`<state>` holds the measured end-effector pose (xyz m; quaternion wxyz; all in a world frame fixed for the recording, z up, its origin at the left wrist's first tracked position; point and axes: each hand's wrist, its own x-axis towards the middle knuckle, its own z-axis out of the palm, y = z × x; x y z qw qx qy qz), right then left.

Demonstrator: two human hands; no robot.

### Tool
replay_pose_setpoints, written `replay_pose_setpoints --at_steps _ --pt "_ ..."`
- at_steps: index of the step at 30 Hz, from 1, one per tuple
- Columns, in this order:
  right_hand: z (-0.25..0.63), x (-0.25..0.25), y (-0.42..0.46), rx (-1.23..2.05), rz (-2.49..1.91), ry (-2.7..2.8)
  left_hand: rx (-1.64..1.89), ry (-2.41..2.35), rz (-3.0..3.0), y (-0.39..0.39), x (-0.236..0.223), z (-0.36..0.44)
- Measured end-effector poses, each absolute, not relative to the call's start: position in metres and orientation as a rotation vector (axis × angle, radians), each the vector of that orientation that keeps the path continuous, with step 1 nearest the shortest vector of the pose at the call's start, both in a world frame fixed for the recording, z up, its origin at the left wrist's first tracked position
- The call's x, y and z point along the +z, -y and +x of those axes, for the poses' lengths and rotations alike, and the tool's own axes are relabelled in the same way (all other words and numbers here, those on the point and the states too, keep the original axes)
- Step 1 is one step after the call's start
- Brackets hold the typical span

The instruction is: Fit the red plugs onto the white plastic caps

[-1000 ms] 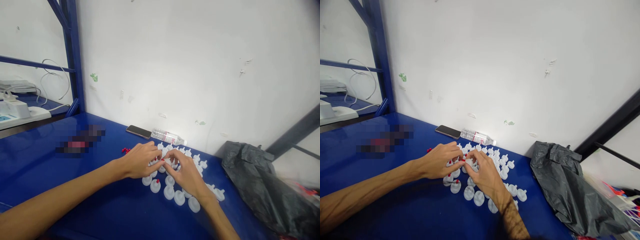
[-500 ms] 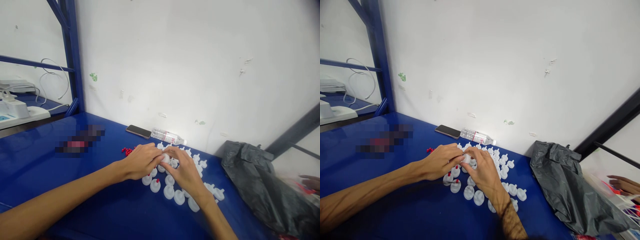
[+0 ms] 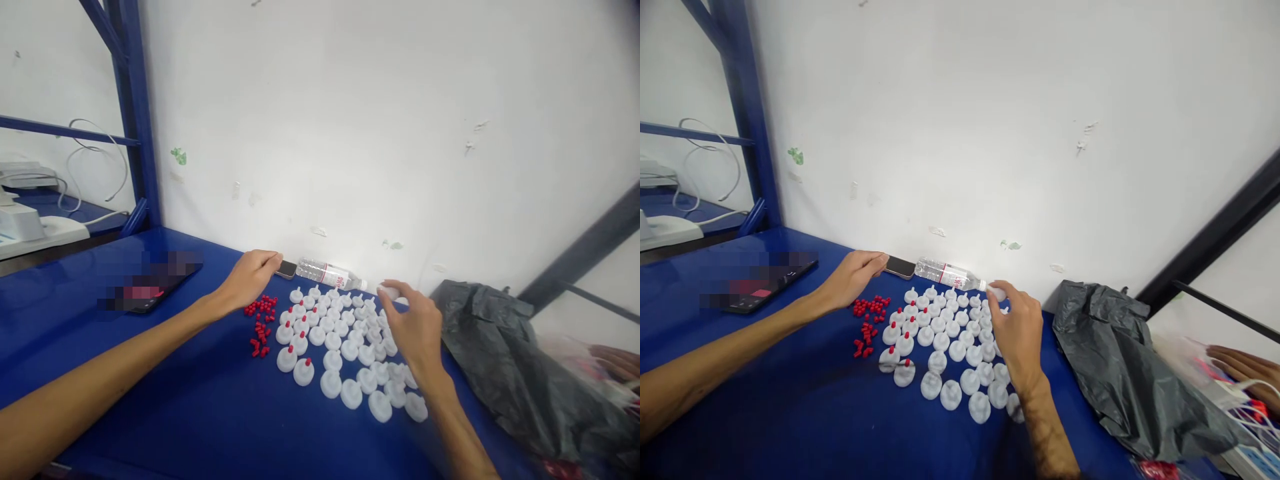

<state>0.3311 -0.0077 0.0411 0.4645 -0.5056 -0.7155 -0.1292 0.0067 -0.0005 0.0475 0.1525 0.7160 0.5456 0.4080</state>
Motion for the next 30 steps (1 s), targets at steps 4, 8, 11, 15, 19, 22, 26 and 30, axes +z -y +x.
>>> replay_pose_setpoints --at_steps 4,8,11,15,19,22,26,30 --pt "0.328 0.047 0.014 -0.104 -1.231 1.767 0.875 -1.896 2.206 -0.003 0.046 -0.003" --pt "0.303 0.048 0.027 0.118 -1.115 1.965 0.616 -2.0 2.291 -0.006 0.038 -0.001" --pt "0.293 0.048 0.034 0.21 -1.059 2.093 0.535 -2.034 2.319 -0.005 0.038 -0.003" --pt "0.286 0.046 0.039 0.29 -1.044 2.218 0.456 -2.063 2.311 -0.003 0.04 -0.01" --pt "0.283 0.045 0.042 0.333 -1.018 2.318 0.414 -2.056 2.293 -0.004 0.038 -0.015" --pt "0.284 0.046 0.041 0.287 -0.941 2.414 0.403 -2.042 2.29 -0.006 0.033 -0.018" --pt "0.286 0.047 0.039 0.134 -0.836 2.469 0.396 -2.058 2.297 -0.008 0.025 -0.022" --pt "0.285 0.044 0.039 0.194 -0.893 2.5 0.463 -2.066 2.303 -0.012 0.014 -0.026"
